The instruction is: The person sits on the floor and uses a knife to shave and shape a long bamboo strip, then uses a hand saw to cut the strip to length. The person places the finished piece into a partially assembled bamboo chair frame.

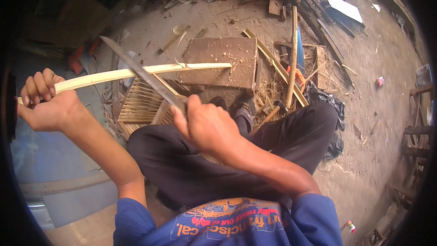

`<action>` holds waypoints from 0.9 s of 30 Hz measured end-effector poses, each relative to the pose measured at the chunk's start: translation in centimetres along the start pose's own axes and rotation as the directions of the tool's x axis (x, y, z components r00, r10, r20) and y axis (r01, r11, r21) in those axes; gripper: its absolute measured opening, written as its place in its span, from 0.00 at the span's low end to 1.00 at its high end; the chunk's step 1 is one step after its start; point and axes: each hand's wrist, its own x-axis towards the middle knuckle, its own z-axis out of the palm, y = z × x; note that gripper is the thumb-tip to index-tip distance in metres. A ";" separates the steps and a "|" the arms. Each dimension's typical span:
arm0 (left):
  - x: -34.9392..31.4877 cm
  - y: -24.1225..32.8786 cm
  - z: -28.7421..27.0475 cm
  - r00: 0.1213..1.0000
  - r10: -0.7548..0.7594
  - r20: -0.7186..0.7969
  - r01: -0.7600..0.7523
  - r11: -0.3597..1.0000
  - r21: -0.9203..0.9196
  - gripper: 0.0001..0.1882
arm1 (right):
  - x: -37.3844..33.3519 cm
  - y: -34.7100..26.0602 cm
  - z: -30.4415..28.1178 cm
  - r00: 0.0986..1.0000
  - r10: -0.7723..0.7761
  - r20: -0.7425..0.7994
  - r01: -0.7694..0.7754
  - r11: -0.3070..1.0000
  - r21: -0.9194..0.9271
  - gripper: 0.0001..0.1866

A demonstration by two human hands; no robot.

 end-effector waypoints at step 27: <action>1.3 -1.0 -1.0 0.999 -0.029 0.037 0.030 0.999 -0.017 0.26 | 2.0 7.7 2.1 0.978 0.194 -0.078 -0.188 0.979 0.075 0.23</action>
